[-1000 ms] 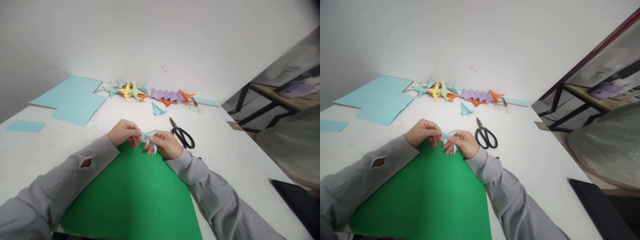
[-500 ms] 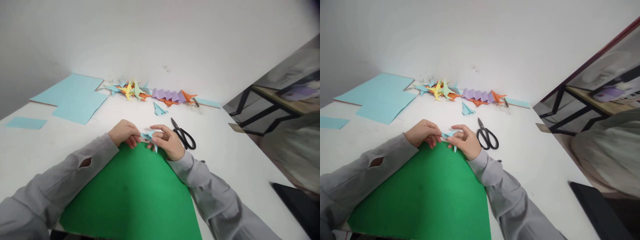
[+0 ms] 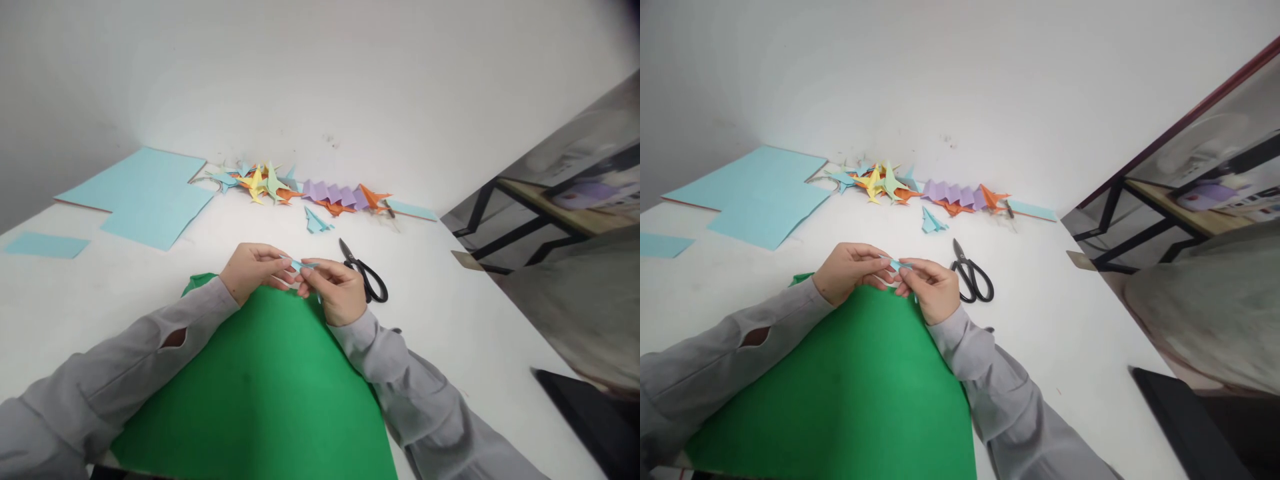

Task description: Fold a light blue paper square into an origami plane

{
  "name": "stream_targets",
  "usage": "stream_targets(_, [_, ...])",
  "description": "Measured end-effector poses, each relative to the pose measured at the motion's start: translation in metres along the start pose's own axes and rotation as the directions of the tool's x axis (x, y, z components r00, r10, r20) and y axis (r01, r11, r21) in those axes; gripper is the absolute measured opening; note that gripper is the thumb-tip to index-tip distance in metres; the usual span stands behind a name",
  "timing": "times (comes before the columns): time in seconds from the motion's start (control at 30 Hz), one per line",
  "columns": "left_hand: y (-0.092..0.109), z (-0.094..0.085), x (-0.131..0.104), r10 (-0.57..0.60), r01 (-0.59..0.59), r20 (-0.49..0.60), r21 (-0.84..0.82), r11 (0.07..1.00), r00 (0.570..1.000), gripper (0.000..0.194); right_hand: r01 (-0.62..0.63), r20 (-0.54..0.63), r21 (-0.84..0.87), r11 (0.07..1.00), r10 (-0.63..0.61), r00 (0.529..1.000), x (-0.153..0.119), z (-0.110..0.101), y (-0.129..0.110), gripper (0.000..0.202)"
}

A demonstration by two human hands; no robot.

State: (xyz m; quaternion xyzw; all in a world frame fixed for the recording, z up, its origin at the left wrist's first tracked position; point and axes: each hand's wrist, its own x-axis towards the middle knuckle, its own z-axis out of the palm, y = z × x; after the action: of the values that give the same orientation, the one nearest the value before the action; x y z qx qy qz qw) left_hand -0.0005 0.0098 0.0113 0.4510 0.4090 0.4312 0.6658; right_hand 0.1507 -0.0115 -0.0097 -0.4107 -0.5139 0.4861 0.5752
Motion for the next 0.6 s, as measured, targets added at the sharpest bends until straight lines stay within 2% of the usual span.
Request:
stream_targets(0.13, [0.002,0.002,-0.002,-0.059,0.059,-0.003,-0.050,0.997,0.998,0.018,0.008,-0.018,0.034,0.999,-0.007,1.000,0.000,-0.002,0.005,0.012])
stream_targets(0.3, [0.004,0.000,0.000,-0.115,0.115,0.000,-0.071,0.991,0.993,0.011,0.033,0.060,0.022,0.999,-0.034,0.998,0.001,-0.008,0.011,0.014])
stream_targets(0.6, [0.004,0.002,0.000,-0.142,0.145,0.033,-0.087,0.986,0.989,0.018,0.033,0.052,-0.049,0.998,-0.031,0.998,0.003,-0.011,0.013,0.020])
